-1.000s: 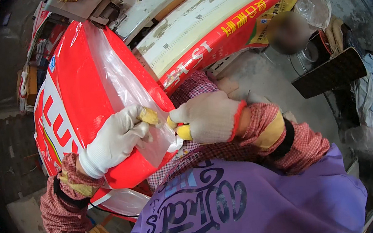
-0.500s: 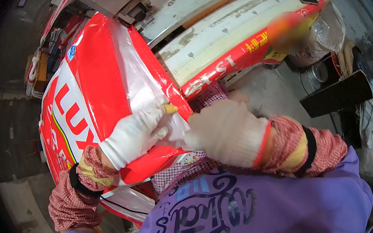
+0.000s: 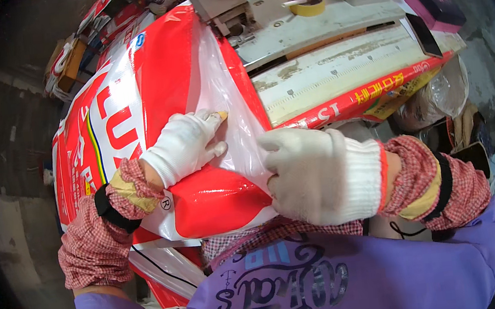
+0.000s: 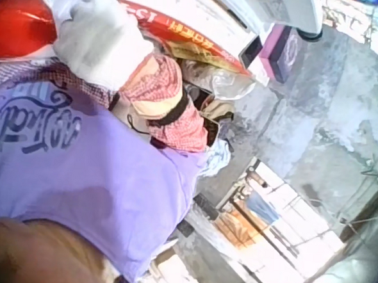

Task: The worker is inserting plastic liners into large red and white woven fertilizer bags.

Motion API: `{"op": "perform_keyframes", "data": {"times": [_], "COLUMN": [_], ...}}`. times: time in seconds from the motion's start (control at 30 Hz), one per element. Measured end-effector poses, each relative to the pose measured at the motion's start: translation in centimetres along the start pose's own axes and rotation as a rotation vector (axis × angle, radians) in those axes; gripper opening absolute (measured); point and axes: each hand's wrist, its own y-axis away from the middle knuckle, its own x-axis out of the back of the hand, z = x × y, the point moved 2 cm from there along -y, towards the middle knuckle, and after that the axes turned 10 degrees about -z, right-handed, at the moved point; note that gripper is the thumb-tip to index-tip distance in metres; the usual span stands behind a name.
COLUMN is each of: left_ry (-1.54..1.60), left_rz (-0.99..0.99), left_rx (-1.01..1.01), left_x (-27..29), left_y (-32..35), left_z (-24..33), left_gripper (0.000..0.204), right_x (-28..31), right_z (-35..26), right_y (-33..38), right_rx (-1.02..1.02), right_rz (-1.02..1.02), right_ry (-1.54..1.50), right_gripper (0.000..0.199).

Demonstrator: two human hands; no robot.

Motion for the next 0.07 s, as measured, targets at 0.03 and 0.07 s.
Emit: {"op": "perform_keyframes", "data": {"times": [0.03, 0.07], "left_ry": [-0.044, -0.019], "left_rz": [-0.021, -0.148], "left_rx": [0.013, 0.059], "left_x": [-0.1, 0.4], "left_y": [0.0, 0.0], "left_z": [-0.4, -0.5], "left_gripper": [0.048, 0.047], "right_x": [-1.4, -1.2], "right_z": [-0.2, 1.0], "right_y": [0.0, -0.3], "right_rx": [-0.076, 0.039], "right_rz": [0.085, -0.120], "right_ry": [0.022, -0.075], "right_gripper": [0.009, 0.023]}}
